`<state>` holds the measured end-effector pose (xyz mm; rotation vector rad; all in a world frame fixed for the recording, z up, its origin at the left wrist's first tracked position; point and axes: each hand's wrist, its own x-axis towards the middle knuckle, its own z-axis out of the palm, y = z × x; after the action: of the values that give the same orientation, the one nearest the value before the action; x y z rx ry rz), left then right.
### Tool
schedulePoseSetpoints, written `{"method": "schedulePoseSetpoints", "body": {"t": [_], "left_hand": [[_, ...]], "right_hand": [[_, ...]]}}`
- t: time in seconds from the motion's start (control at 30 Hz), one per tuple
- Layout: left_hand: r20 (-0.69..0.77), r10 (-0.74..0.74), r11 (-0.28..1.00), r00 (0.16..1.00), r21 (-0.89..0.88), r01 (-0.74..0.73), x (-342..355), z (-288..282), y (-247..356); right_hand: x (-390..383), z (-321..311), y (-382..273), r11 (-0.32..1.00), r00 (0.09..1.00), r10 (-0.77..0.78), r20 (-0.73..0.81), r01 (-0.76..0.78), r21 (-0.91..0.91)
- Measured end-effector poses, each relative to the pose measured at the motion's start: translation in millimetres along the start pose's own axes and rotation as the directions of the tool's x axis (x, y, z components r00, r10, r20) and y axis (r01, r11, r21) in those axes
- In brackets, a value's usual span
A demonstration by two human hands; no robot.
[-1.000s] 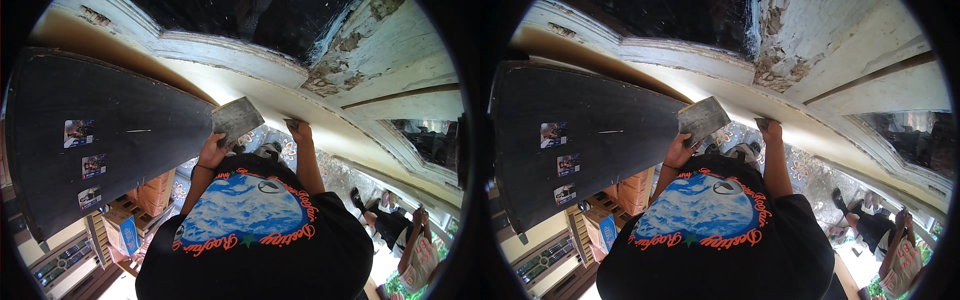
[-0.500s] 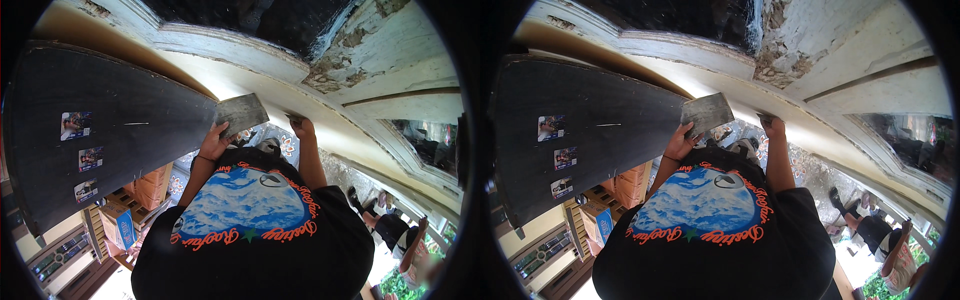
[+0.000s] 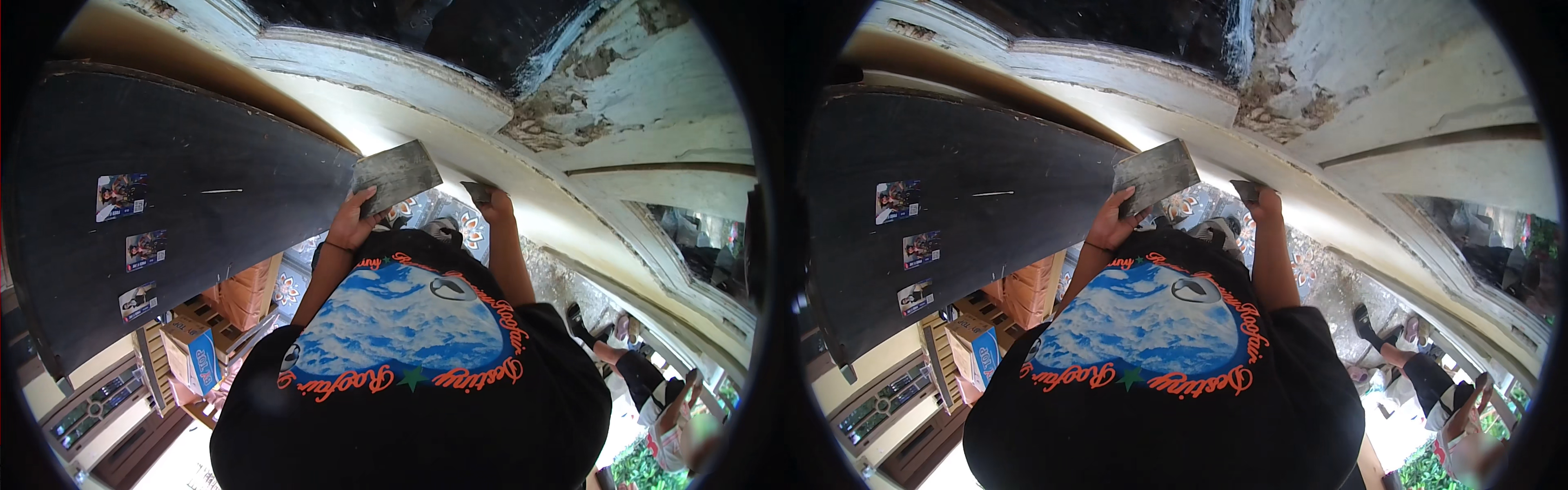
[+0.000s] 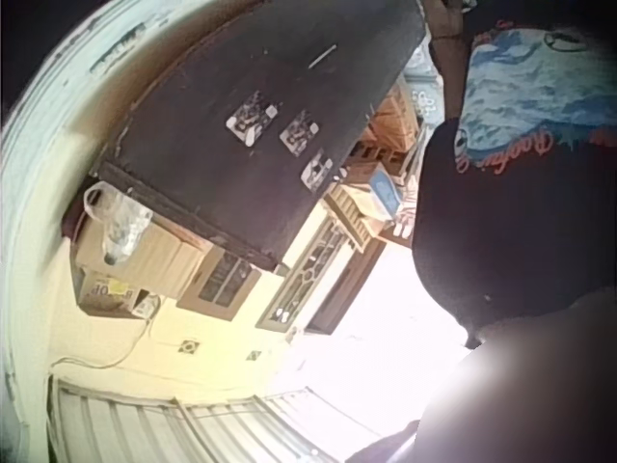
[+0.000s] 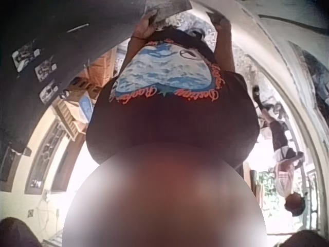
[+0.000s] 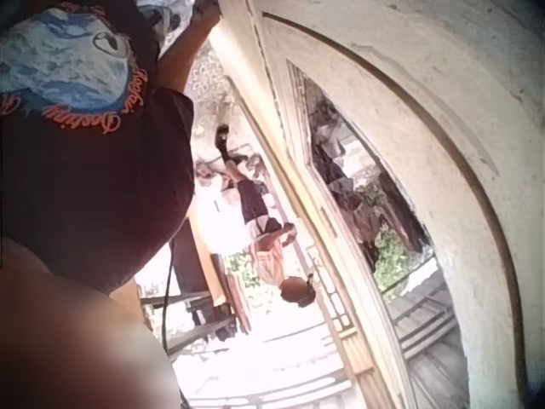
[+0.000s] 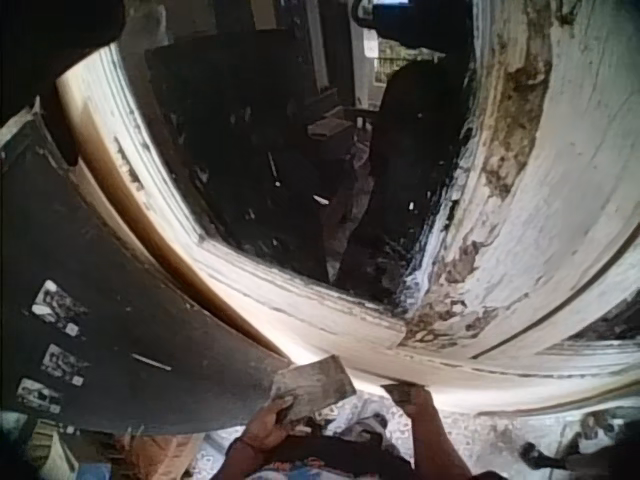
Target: The person applies and smooths wall filler onto a plaster board wall surface using spatulas and a trowel.
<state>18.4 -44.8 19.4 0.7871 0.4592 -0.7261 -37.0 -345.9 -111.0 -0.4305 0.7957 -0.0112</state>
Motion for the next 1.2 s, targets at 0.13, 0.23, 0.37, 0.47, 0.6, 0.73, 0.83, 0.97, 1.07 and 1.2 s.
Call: {"method": "schedulePoseSetpoints", "body": {"t": [0.13, 0.23, 0.37, 0.47, 0.6, 0.73, 0.83, 0.97, 1.07, 1.2], "left_hand": [[0.023, 0.016, 0.999, 1.000, 0.050, -0.017, 1.7, 0.5, 2.6], [0.026, 0.008, 0.999, 1.000, 0.047, -0.009, 8.1, 5.0, 5.4], [0.030, -0.037, 0.995, 0.999, 0.091, 0.034, 6.3, 3.5, 6.8], [0.028, -0.019, 0.996, 0.999, 0.090, 0.016, 11.5, 0.9, 10.6], [0.025, -0.033, 0.995, 0.999, 0.090, 0.030, 22.2, -11.5, 10.8], [0.042, 0.056, 0.998, 0.998, 0.007, -0.056, 9.4, -12.7, 33.9], [-0.105, 0.146, 0.981, 0.984, -0.115, -0.158, 3.9, -24.9, 47.8], [-0.098, 0.099, 0.990, 0.990, -0.094, -0.108, 2.9, -31.0, 47.7], [-0.095, 0.132, 0.984, 0.987, -0.106, -0.142, -3.6, -31.4, 44.9], [0.140, 0.142, 0.973, 0.980, -0.199, -0.113, -4.6, -16.8, 34.3]], "right_hand": [[-8.0, 19.4, 4.8, 0.992, 0.999, -0.009, -0.041, 0.014, 0.127], [-2.2, 8.7, 7.8, 0.999, 0.999, -0.030, -0.033, 0.031, 0.044], [-3.5, 9.8, 10.5, 1.000, 0.995, -0.023, -0.098, 0.024, 0.009], [-13.6, 20.2, 11.2, 0.998, 0.998, -0.040, -0.052, 0.041, 0.036], [-6.9, 12.8, 10.6, 1.000, 1.000, -0.019, 0.020, 0.019, 0.014], [-10.8, 25.8, 9.1, 0.988, 1.000, -0.018, 0.013, 0.016, 0.155], [-10.4, 16.2, 11.5, 0.990, 0.981, -0.142, 0.129, 0.140, 0.022], [12.5, 1.7, 8.3, 0.986, 0.996, -0.086, -0.001, 0.085, 0.145], [-29.8, 43.5, 16.1, 0.987, 0.973, -0.157, 0.166, 0.150, 0.057], [-6.1, 34.4, 14.4, 0.995, 0.997, -0.071, -0.003, 0.071, 0.069]]}}
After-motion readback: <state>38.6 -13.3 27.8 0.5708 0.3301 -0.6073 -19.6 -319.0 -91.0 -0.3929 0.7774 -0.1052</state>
